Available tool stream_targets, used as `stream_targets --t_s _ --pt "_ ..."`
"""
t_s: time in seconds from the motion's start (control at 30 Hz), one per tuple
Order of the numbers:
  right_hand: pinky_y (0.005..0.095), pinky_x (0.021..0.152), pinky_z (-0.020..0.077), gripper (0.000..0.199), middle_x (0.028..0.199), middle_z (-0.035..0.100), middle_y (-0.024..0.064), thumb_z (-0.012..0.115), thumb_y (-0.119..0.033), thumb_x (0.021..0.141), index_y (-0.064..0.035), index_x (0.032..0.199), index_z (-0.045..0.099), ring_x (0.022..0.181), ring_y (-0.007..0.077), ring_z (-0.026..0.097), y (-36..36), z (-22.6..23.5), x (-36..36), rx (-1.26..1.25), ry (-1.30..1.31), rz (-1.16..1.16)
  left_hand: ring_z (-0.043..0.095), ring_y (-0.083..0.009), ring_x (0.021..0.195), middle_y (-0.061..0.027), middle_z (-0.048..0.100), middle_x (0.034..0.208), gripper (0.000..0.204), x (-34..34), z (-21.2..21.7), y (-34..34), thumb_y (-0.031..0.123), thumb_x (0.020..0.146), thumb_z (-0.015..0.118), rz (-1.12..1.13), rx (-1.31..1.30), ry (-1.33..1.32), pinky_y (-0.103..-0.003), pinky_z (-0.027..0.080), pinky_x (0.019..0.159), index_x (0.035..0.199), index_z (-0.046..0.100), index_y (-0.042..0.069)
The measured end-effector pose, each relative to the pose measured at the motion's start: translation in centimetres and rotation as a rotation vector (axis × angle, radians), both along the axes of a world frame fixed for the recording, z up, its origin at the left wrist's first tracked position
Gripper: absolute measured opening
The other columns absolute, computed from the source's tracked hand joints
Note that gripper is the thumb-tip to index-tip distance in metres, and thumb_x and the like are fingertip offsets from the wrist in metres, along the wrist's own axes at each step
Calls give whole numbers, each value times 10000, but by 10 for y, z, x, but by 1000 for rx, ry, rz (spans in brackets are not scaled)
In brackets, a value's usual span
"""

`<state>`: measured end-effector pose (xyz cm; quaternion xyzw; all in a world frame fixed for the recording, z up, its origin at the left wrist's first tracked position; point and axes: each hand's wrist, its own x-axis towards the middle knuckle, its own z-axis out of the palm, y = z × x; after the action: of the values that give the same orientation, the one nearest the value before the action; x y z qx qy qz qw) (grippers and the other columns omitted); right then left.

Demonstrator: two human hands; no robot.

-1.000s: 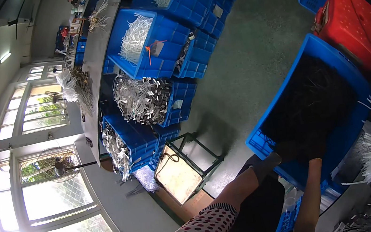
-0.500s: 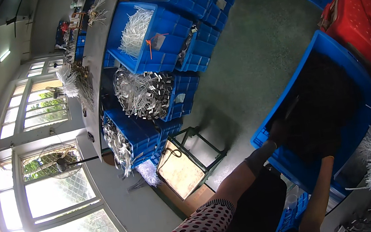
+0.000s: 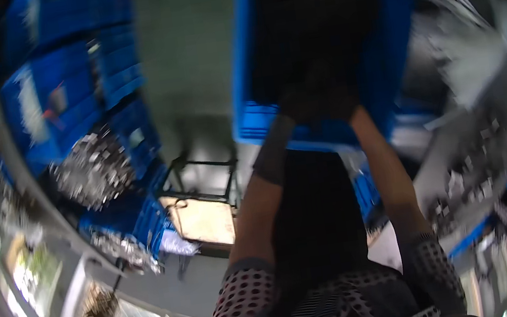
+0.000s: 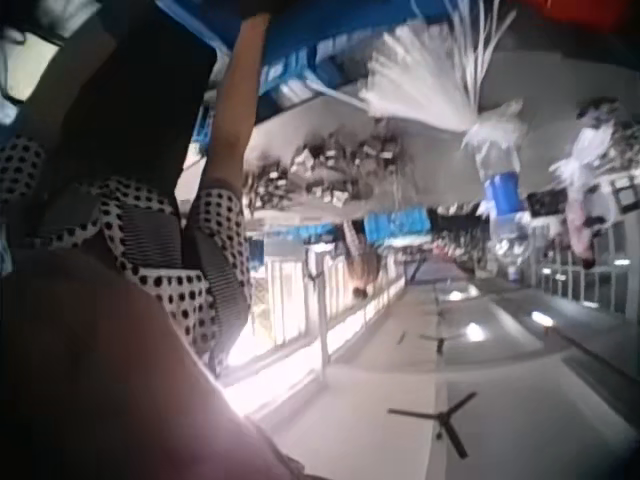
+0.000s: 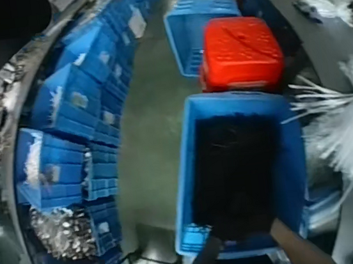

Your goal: Sorting and organizing large bundles of electrical wires into storage bins.

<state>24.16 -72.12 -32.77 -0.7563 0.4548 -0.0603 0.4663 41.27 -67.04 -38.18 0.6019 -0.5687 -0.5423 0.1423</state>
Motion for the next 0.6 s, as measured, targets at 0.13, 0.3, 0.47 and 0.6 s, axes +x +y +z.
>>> stream_targets --t_s 0.13,0.3,0.47,0.6 --pt "384 1152 309 522 1463 414 213 468 -120 965 -29 1463 340 1340 345 423 -32 20 -55 -79 312 -169 680 -247 653 -118 709 734 357 -47 70 -47 413 812 676 129 369 171 -401 531 599 831 730 61" --pt "375 1121 348 435 1414 477 204 458 -133 971 -49 1399 457 1288 335 482 -75 22 -72 -558 111 -162 658 -214 599 -120 671 660 257 -58 66 -38 256 774 702 -13 333 173 -372 495 530 864 712 16" --pt "395 983 459 293 1190 635 199 471 -231 984 -81 1178 630 1136 359 582 -57 50 -29 183 -32 42 646 -183 615 -120 676 701 218 -60 58 -26 182 755 715 55 493 131 -354 498 554 878 698 3" --pt "347 1053 412 442 1344 574 155 571 -316 962 -39 1306 568 1246 287 541 -35 44 -44 203 148 130 640 -144 688 -78 671 760 213 -72 73 -38 168 784 718 59 343 313 -312 522 616 911 687 0"
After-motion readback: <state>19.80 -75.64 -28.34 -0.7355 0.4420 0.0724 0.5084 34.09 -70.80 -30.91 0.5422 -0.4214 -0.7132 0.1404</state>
